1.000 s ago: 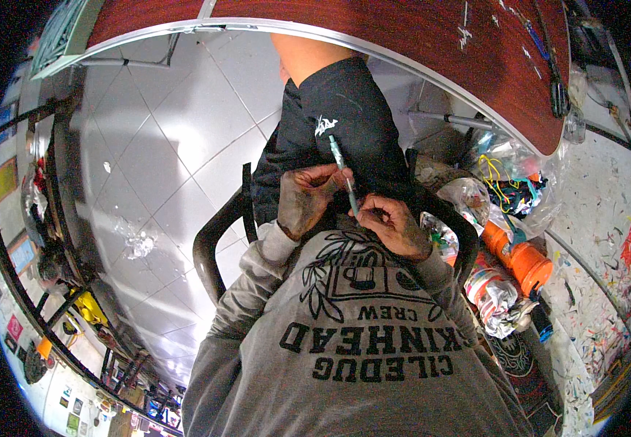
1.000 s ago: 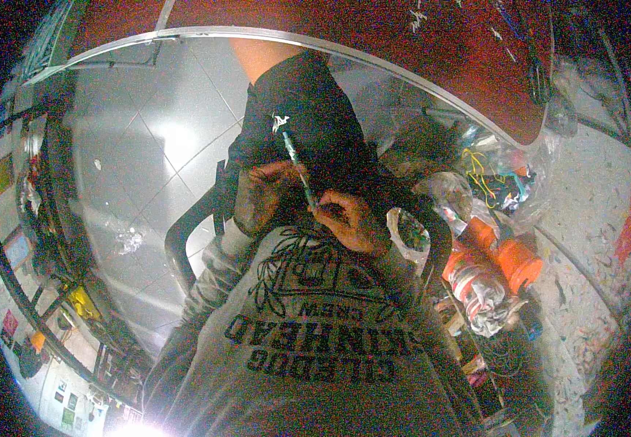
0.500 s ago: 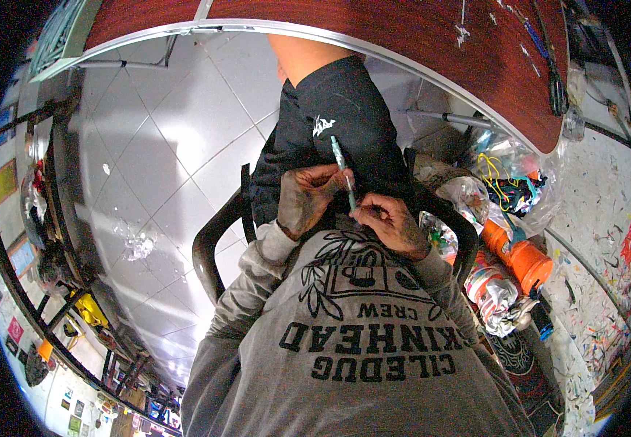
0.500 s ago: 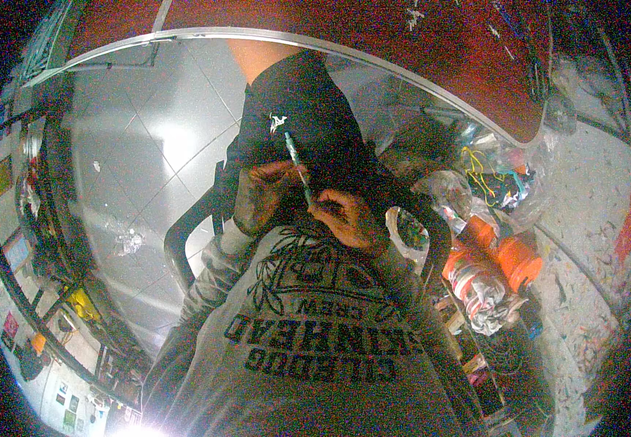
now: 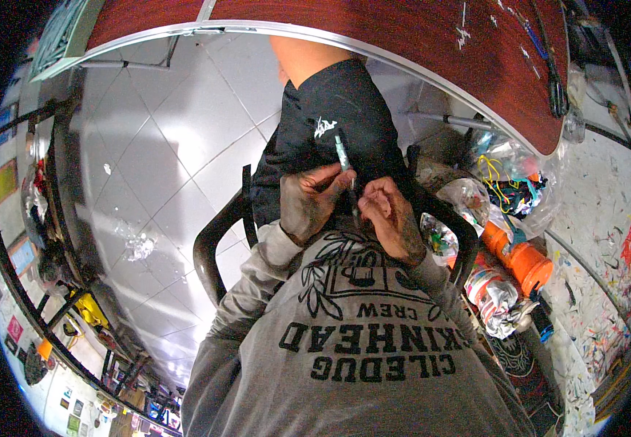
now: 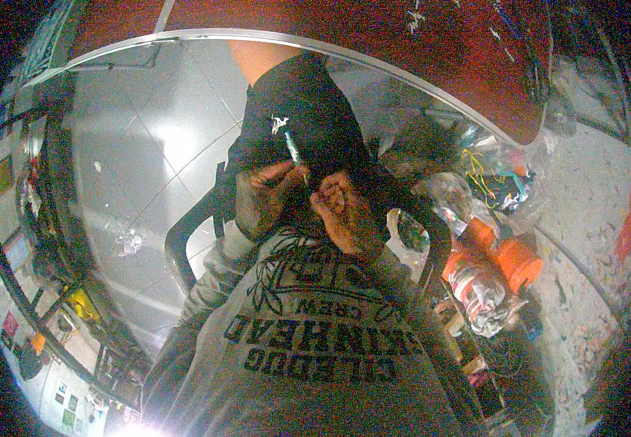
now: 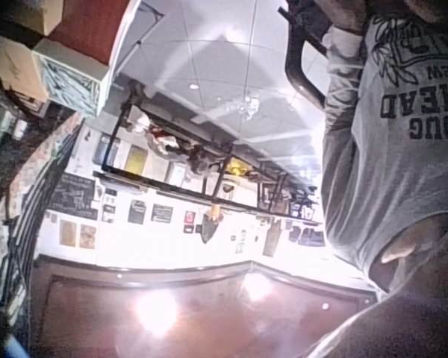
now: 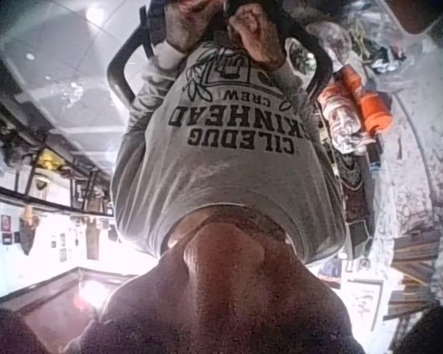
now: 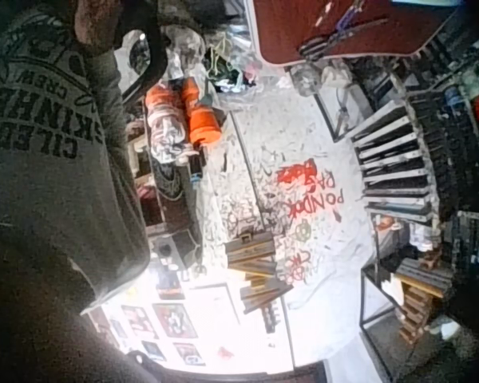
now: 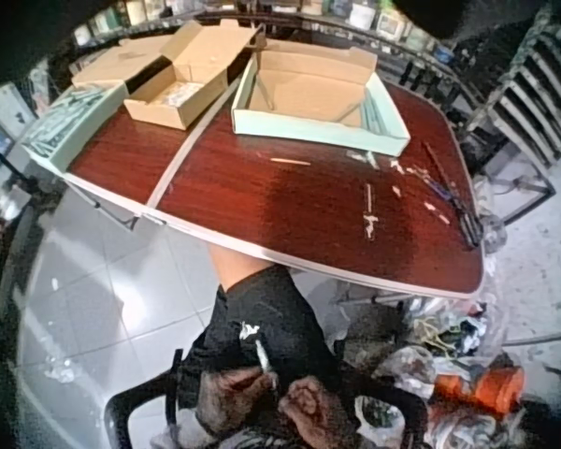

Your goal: The person is assembling small parts by inserting a white component into a teal plastic tube, using their hands and a small wooden stick to push the piece into place while working over a table.

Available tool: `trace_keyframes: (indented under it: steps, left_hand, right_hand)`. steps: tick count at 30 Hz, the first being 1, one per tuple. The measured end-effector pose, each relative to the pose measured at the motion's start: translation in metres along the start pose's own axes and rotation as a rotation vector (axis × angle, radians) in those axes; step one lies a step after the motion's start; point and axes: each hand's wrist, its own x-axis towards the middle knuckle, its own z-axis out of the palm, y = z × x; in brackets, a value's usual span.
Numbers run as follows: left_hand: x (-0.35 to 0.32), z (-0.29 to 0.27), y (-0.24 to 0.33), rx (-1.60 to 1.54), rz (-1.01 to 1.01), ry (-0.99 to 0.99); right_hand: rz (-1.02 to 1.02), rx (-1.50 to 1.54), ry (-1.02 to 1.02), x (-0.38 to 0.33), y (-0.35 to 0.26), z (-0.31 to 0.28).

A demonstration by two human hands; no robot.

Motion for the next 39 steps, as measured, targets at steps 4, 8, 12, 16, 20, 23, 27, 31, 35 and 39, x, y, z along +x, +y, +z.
trace_keyframes:
  steps: [4, 8, 12, 16, 20, 23, 27, 31, 35, 39]
  left_hand:
    - [-0.002, 0.004, -0.001, 0.104, 0.172, 0.078]
    - [-0.004, 0.002, -0.001, 0.211, 0.361, 0.148]
    - [-0.003, 0.003, -0.002, 0.243, 0.485, 0.192]
    - [-0.005, 0.004, -0.004, 0.188, 0.383, 0.148]
    - [-0.005, 0.004, -0.001, 0.111, 0.306, 0.121]
    - [-0.003, 0.006, -0.01, 0.019, 0.265, 0.125]
    - [0.0, 0.003, 0.0, 0.007, 0.298, 0.134]
    - [-0.003, 0.003, -0.003, 0.039, 0.185, 0.114]
    - [-0.003, 0.004, -0.005, -0.085, 0.111, 0.108]
    - [0.001, 0.004, -0.007, -0.151, 0.063, 0.111]
  right_hand:
    - [0.06, -0.018, 0.05, 0.004, -0.017, 0.0]
    - [0.072, -0.038, 0.066, 0.009, -0.035, 0.002]
    - [0.108, 0.007, 0.038, 0.012, -0.027, -0.001]
    - [0.07, 0.167, 0.014, 0.009, -0.019, -0.001]
    - [0.133, 0.09, -0.029, 0.011, -0.014, -0.006]
    - [0.123, 0.087, -0.028, 0.011, -0.01, -0.004]
    - [0.118, 0.198, -0.053, 0.009, -0.002, -0.006]
    - [0.066, 0.201, -0.041, 0.008, -0.002, -0.004]
    - [0.082, 0.155, -0.044, 0.009, 0.002, -0.004]
    - [0.07, 0.117, -0.076, 0.008, -0.002, -0.006]
